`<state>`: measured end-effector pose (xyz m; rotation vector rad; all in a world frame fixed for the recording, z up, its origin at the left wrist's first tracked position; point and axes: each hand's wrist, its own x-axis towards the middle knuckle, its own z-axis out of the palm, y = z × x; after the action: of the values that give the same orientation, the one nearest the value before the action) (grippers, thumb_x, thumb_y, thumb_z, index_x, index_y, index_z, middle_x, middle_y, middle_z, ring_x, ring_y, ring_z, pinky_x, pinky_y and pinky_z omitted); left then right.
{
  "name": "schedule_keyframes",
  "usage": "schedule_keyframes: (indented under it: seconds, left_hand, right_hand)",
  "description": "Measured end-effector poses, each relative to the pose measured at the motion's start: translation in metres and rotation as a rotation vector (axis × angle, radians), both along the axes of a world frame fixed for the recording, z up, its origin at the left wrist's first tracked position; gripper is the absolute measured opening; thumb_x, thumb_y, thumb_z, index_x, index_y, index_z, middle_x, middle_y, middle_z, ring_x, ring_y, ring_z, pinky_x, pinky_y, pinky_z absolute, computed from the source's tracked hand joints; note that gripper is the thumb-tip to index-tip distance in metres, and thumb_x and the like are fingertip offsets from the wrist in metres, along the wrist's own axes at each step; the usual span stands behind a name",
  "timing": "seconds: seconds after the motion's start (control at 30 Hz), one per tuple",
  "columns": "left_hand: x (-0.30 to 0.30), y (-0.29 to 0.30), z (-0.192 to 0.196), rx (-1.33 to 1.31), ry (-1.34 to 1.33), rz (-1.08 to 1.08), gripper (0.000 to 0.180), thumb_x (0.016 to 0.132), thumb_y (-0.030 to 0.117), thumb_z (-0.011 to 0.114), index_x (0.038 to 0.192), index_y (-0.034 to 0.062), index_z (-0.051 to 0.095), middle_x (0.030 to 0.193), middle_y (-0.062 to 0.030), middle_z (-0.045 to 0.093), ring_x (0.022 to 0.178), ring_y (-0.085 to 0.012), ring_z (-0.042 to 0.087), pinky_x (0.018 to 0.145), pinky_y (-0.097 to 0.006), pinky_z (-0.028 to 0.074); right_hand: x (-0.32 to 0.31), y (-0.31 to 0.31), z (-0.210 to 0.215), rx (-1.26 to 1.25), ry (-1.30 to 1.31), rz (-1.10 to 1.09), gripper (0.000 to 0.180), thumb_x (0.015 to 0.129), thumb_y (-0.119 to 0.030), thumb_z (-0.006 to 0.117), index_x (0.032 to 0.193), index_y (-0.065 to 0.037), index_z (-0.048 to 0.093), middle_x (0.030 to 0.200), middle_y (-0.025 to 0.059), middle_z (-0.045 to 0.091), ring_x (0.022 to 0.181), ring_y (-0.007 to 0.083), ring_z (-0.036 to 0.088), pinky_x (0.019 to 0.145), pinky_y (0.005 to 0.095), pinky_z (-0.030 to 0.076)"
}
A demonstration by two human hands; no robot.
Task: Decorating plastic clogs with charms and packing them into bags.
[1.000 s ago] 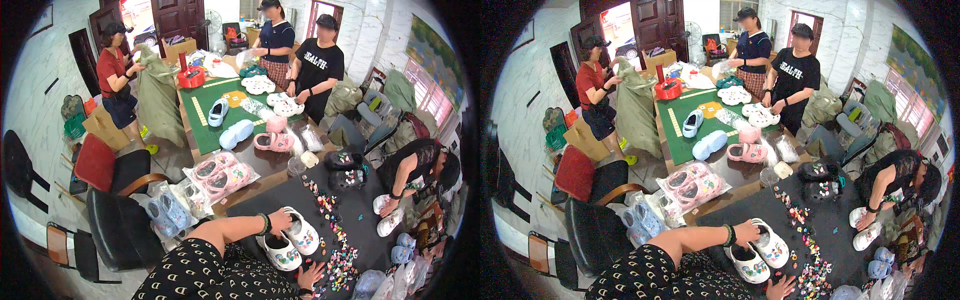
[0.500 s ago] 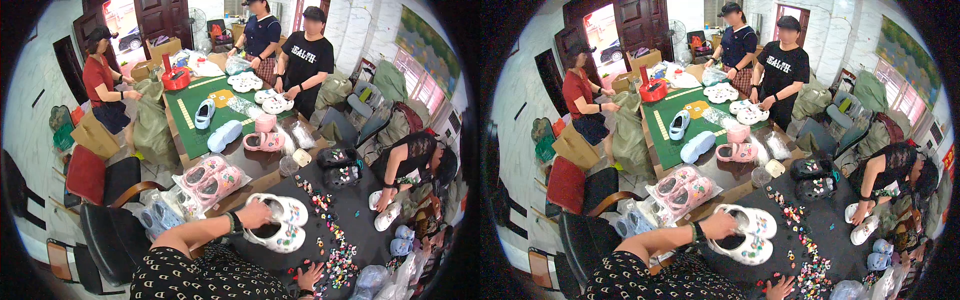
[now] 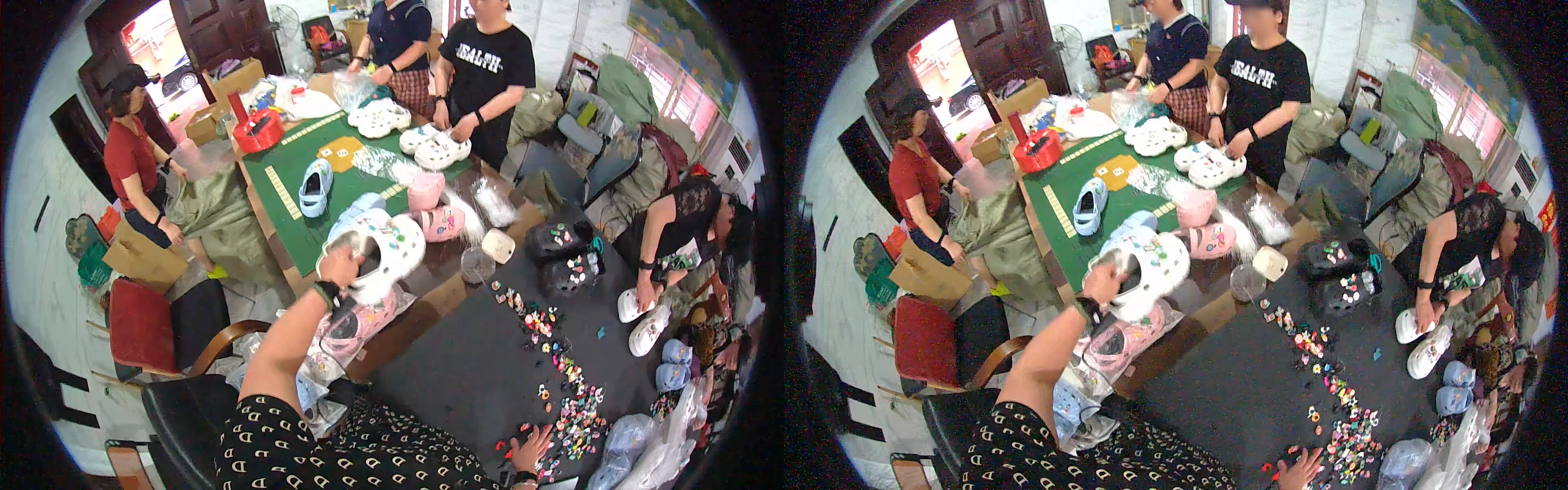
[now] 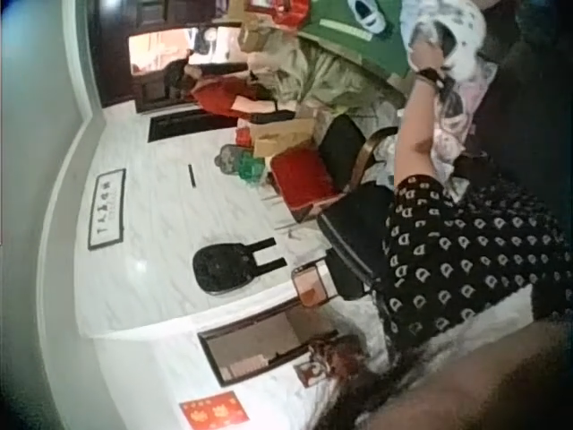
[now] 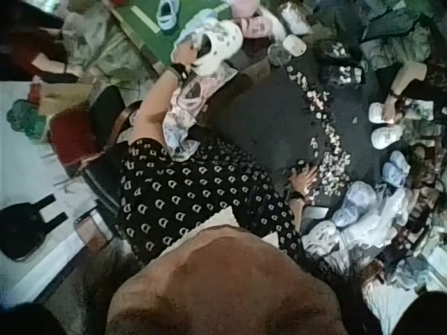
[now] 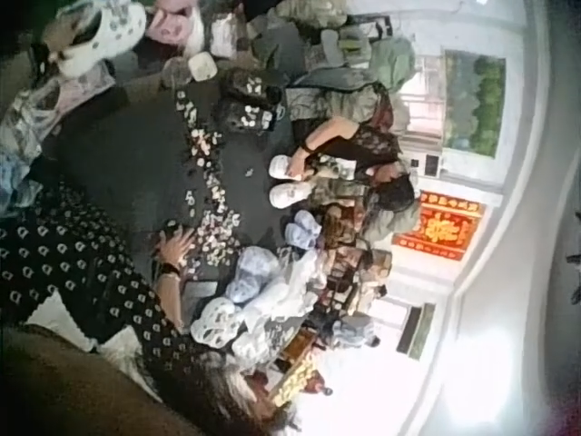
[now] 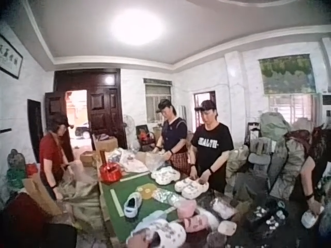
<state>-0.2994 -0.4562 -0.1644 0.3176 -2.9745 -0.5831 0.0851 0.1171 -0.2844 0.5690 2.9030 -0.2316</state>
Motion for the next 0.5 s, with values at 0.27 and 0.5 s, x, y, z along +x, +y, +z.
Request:
schedule_keyframes:
  seconds: [0.27,0.5]
  left_hand:
    - [-0.118,-0.05,0.011,-0.067,-0.15,0.248,0.042,0.082,0.044,0.059,0.105,0.0086,0.066,0.112,-0.0166,0.064,0.106,-0.035,0.059,0.088,-0.053,0.044]
    - [-0.174,-0.081,-0.004,-0.058,-0.145,0.356,0.045,0.085,0.042,0.057,0.114,0.0089,0.063,0.122,-0.0143,0.059,0.114,-0.0332,0.055,0.091,-0.052,0.043]
  right_hand:
    - [-0.024,-0.022,0.024,-0.076,-0.138,-0.162,0.086,0.074,-0.026,0.072,0.142,-0.006,0.024,0.154,0.0193,0.001,0.139,0.0441,0.011,0.11,0.0546,0.02]
    - [-0.024,-0.025,0.031,-0.159,-0.152,-0.21,0.087,0.071,-0.019,0.073,0.141,-0.004,0.023,0.153,0.0221,-0.001,0.14,0.0422,0.007,0.111,0.0536,0.018]
